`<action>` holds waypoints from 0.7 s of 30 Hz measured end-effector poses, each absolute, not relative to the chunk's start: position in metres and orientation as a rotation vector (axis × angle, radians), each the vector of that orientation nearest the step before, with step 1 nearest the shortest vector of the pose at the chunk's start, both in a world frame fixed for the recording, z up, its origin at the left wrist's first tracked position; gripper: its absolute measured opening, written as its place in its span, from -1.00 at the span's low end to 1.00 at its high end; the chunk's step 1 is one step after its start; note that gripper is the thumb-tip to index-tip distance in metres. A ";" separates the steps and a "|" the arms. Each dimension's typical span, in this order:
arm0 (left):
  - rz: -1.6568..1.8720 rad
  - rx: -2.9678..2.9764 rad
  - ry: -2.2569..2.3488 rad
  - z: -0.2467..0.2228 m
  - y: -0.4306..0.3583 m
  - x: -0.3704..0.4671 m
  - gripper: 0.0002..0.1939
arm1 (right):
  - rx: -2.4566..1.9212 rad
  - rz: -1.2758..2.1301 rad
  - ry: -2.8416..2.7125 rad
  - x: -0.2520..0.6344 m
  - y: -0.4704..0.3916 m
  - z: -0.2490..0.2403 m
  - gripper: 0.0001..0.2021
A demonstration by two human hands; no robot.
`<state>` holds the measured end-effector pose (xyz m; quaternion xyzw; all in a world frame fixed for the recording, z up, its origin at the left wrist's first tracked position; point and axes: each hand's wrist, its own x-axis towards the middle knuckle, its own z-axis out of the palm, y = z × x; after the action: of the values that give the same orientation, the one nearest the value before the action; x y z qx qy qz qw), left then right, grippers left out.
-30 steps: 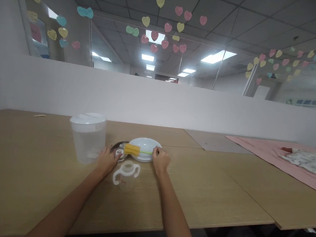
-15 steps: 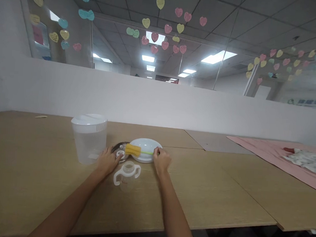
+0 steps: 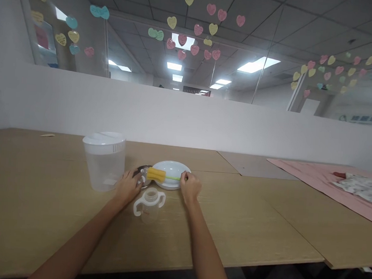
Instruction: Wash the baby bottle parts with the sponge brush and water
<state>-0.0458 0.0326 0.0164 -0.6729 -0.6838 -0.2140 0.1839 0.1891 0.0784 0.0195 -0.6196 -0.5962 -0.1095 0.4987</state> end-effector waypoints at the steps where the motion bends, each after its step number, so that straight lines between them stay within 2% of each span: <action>1: -0.598 -1.907 -1.941 0.017 0.033 -0.046 -0.63 | -1.499 -0.262 -1.443 0.189 0.078 0.020 -0.55; 21: -0.549 -1.901 -1.985 0.020 0.033 -0.049 -0.73 | -1.512 -0.267 -1.453 0.190 0.077 0.021 -0.56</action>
<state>-0.0488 0.0333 0.0196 -0.6685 -0.6980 -0.1932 0.1689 0.1898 0.0771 0.0214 -0.6231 -0.5985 -0.1098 0.4915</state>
